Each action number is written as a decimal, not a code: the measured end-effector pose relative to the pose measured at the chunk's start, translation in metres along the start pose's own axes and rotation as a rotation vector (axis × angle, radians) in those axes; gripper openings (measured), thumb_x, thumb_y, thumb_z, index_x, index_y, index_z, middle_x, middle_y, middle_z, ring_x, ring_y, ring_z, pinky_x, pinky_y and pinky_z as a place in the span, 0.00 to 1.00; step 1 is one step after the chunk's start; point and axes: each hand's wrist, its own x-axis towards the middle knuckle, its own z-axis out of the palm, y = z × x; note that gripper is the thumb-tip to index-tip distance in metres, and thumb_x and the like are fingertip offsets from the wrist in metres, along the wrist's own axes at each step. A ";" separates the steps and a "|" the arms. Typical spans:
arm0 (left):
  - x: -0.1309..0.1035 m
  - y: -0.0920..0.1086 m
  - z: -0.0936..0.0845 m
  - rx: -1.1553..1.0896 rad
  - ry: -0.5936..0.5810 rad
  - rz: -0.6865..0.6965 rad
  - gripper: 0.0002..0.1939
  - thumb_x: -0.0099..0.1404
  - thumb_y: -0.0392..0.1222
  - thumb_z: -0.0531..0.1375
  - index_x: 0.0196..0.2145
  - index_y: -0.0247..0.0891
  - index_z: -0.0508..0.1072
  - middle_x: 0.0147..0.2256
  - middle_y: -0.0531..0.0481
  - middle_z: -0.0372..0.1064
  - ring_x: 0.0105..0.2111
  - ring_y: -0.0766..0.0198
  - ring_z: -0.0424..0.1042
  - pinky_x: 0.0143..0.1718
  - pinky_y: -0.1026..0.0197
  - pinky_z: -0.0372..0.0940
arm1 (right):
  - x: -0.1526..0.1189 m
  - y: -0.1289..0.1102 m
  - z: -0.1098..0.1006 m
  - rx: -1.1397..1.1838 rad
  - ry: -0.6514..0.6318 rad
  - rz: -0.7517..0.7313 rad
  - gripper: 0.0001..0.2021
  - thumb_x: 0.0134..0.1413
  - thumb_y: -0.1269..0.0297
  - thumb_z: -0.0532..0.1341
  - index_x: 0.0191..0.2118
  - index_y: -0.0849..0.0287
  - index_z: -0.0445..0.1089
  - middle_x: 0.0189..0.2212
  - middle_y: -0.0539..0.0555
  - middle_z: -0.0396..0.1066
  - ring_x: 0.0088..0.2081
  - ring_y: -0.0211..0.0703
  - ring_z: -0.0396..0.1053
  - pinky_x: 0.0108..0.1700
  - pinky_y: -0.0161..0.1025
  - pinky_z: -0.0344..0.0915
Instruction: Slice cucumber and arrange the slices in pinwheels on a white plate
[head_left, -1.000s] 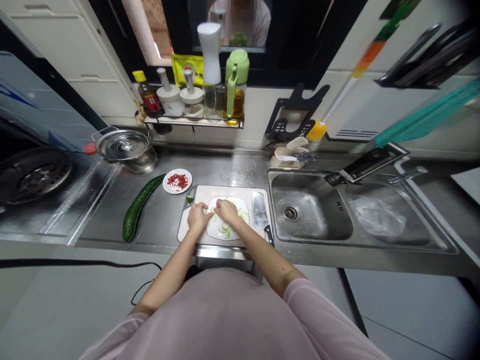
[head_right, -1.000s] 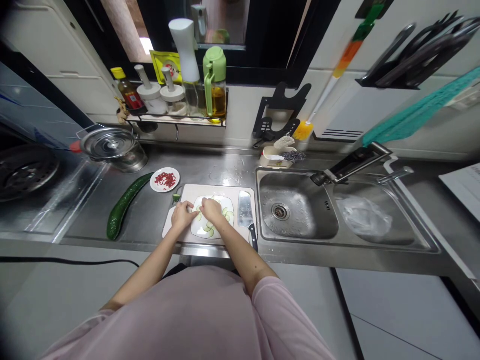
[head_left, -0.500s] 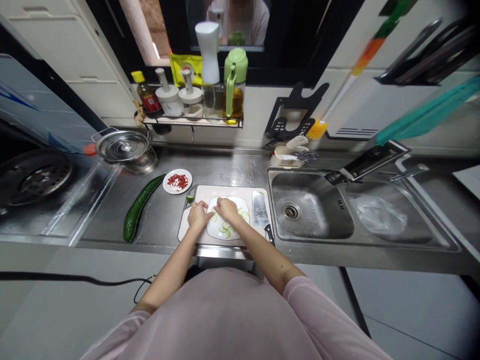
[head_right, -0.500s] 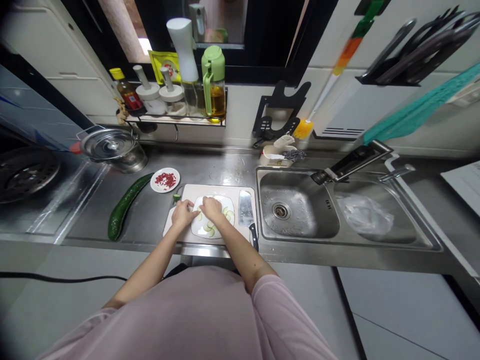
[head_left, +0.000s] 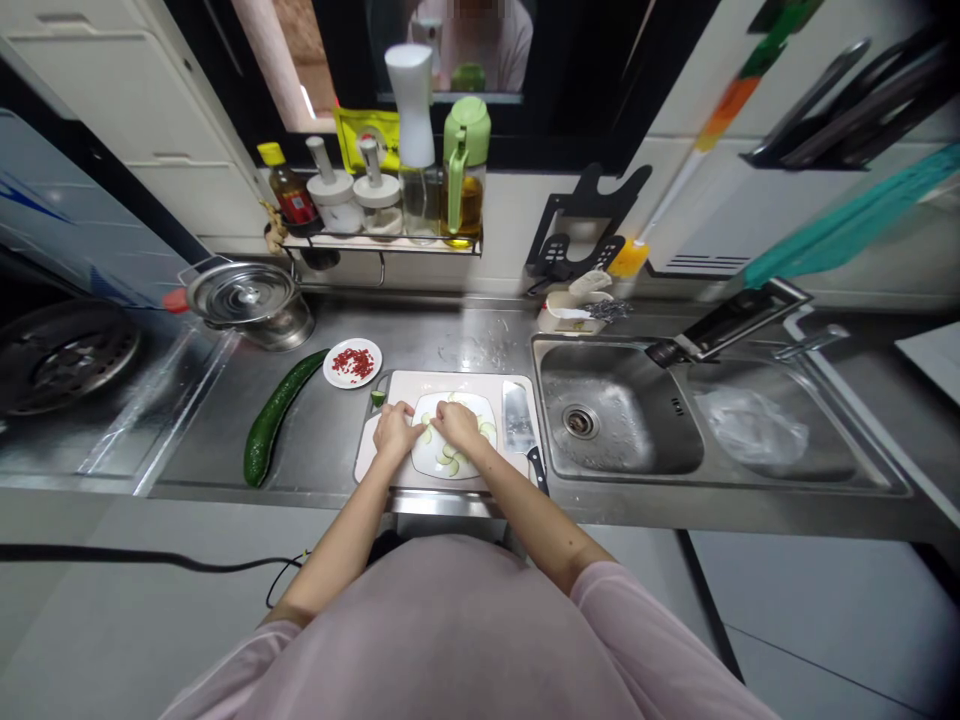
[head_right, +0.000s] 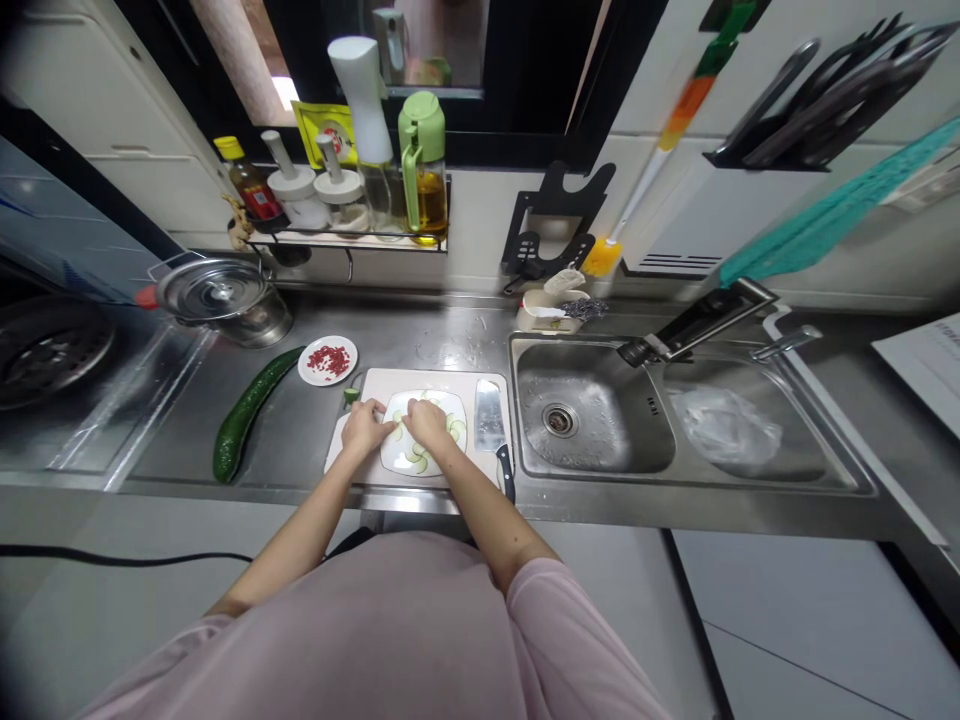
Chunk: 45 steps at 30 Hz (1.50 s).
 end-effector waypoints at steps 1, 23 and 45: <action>0.000 0.000 0.000 0.001 0.000 -0.002 0.17 0.54 0.52 0.65 0.40 0.46 0.69 0.46 0.48 0.63 0.43 0.58 0.70 0.40 0.59 0.62 | 0.000 0.000 0.000 0.000 -0.004 0.002 0.11 0.61 0.61 0.55 0.44 0.58 0.70 0.42 0.57 0.73 0.43 0.44 0.68 0.36 0.35 0.56; 0.002 0.001 -0.001 0.021 -0.013 -0.006 0.18 0.53 0.51 0.65 0.41 0.46 0.69 0.46 0.48 0.63 0.42 0.57 0.71 0.40 0.59 0.63 | -0.002 -0.003 0.000 -0.031 0.001 0.008 0.11 0.61 0.62 0.55 0.45 0.58 0.70 0.42 0.57 0.74 0.43 0.44 0.70 0.37 0.35 0.58; 0.015 -0.019 -0.003 -0.539 0.285 -0.039 0.14 0.55 0.44 0.62 0.40 0.40 0.71 0.35 0.52 0.66 0.38 0.65 0.69 0.43 0.63 0.63 | -0.051 0.070 -0.019 0.490 0.514 0.158 0.15 0.57 0.54 0.52 0.34 0.57 0.71 0.24 0.48 0.68 0.28 0.39 0.65 0.32 0.32 0.56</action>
